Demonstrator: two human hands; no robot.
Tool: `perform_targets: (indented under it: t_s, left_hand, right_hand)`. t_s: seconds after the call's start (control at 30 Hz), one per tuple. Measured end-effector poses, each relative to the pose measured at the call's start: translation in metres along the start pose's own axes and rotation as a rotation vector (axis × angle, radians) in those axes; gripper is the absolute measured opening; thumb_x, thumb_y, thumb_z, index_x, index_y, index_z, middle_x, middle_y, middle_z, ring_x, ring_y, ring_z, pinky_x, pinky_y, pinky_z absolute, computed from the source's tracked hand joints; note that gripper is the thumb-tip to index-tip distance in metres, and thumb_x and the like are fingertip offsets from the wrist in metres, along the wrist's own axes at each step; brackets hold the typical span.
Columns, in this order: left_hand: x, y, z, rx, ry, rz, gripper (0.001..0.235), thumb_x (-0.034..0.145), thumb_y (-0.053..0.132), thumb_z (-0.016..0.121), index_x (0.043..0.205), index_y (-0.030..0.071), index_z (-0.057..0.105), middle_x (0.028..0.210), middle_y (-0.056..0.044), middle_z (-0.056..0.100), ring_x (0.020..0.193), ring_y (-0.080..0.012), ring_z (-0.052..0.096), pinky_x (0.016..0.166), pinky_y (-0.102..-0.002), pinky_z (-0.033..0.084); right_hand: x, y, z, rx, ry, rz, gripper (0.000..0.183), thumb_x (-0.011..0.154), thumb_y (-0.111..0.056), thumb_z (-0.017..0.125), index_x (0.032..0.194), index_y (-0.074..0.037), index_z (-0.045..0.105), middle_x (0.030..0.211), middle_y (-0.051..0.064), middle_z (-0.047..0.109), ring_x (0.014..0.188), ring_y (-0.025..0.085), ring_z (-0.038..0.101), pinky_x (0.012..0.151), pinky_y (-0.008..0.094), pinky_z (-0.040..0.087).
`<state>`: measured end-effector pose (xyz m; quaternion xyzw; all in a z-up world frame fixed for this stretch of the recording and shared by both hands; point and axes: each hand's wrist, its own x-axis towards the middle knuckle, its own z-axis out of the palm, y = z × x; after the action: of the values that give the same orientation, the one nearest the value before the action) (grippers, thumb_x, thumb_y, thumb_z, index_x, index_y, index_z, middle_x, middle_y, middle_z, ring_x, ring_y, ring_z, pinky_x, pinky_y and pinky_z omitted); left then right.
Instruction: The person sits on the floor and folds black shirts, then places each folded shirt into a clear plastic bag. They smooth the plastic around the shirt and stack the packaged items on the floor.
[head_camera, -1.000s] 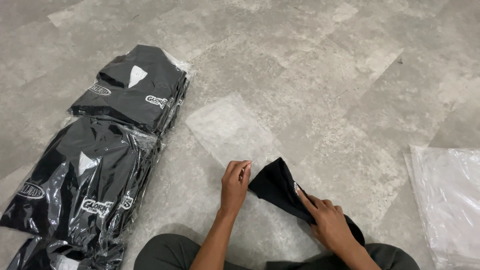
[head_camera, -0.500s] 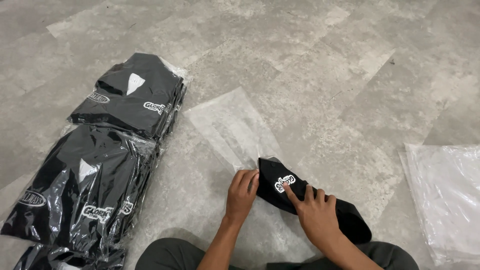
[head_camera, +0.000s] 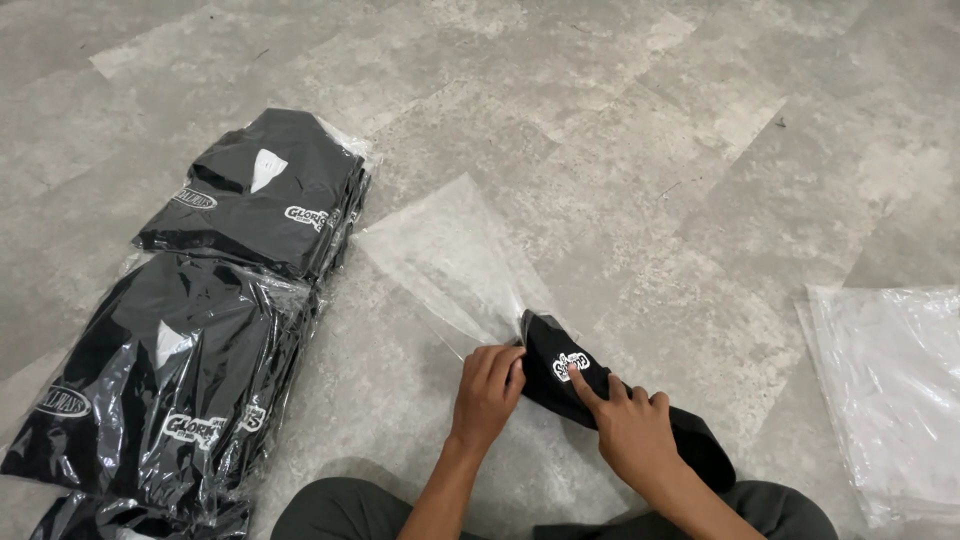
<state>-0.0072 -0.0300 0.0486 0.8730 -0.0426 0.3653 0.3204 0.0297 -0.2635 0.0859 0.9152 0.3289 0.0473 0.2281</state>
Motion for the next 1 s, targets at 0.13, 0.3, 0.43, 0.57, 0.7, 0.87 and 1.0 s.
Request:
perform_targets:
  t_s: [0.13, 0.3, 0.43, 0.57, 0.7, 0.87, 1.0]
  left_hand:
    - [-0.001, 0.002, 0.001, -0.025, -0.014, -0.044, 0.022, 0.104, 0.005, 0.060, 0.124, 0.007, 0.068, 0.116, -0.005, 0.070, 0.106, -0.0210, 0.066, 0.088, -0.036, 0.051]
    - [0.004, 0.003, -0.007, -0.274, -0.053, -0.380, 0.017, 0.103, 0.013, 0.057, 0.117, 0.008, 0.066, 0.107, -0.006, 0.065, 0.102, -0.0210, 0.063, 0.085, -0.033, 0.056]
    - [0.007, 0.011, -0.008, -0.263, -0.092, -0.454, 0.020, 0.101, 0.024, 0.067, 0.116, 0.011, 0.067, 0.097, -0.003, 0.064, 0.091, -0.0182, 0.062, 0.078, -0.033, 0.055]
    - [0.013, 0.008, -0.008, -0.185, -0.057, -0.376, 0.019, 0.100, 0.017, 0.069, 0.118, 0.011, 0.070, 0.084, -0.001, 0.065, 0.080, -0.0162, 0.062, 0.072, -0.034, 0.055]
    - [0.013, 0.002, -0.006, -0.225, -0.078, -0.440, 0.011, 0.100, 0.008, 0.067, 0.109, 0.011, 0.071, 0.090, -0.002, 0.067, 0.082, -0.0153, 0.062, 0.072, -0.032, 0.054]
    - [0.006, -0.020, 0.004, -0.195, -0.245, -0.506, 0.031, 0.101, 0.021, 0.068, 0.129, 0.007, 0.067, 0.098, -0.006, 0.070, 0.089, -0.0193, 0.068, 0.076, -0.035, 0.058]
    - [0.000, -0.034, 0.014, -0.010, -0.475, -0.399, 0.014, 0.105, 0.015, 0.061, 0.098, 0.007, 0.071, 0.087, -0.003, 0.058, 0.073, -0.0185, 0.058, 0.053, -0.037, 0.044]
  right_hand:
    - [0.017, 0.015, -0.041, 0.447, -0.540, 0.048, 0.096, 0.092, -0.012, 0.059, 0.169, -0.045, 0.012, 0.108, 0.003, 0.065, 0.090, 0.032, 0.066, 0.078, 0.050, 0.049]
    - [-0.002, -0.001, -0.012, 0.224, -0.165, -0.030, 0.096, 0.084, 0.002, 0.061, 0.163, -0.045, 0.032, 0.102, 0.009, 0.069, 0.067, 0.035, 0.064, 0.056, 0.044, 0.041]
    - [-0.005, -0.007, -0.010, 0.173, -0.173, -0.046, 0.098, 0.083, -0.005, 0.067, 0.164, -0.044, 0.027, 0.132, 0.017, 0.064, 0.081, 0.038, 0.070, 0.069, 0.049, 0.051]
    - [-0.004, -0.005, -0.005, 0.137, -0.086, -0.062, 0.101, 0.077, -0.006, 0.070, 0.163, -0.043, 0.031, 0.128, 0.016, 0.066, 0.075, 0.036, 0.070, 0.066, 0.048, 0.050]
    - [-0.006, -0.005, -0.006, 0.109, -0.081, -0.069, 0.105, 0.075, -0.005, 0.069, 0.164, -0.042, 0.028, 0.126, 0.013, 0.066, 0.072, 0.031, 0.069, 0.065, 0.044, 0.050]
    - [-0.006, -0.003, 0.006, 0.181, -0.121, -0.052, 0.101, 0.078, -0.004, 0.067, 0.163, -0.044, 0.030, 0.135, 0.013, 0.063, 0.082, 0.034, 0.071, 0.068, 0.045, 0.052]
    - [-0.009, -0.003, 0.014, 0.155, -0.059, -0.053, 0.102, 0.074, -0.003, 0.069, 0.161, -0.045, 0.033, 0.132, 0.012, 0.066, 0.081, 0.032, 0.072, 0.067, 0.045, 0.052]
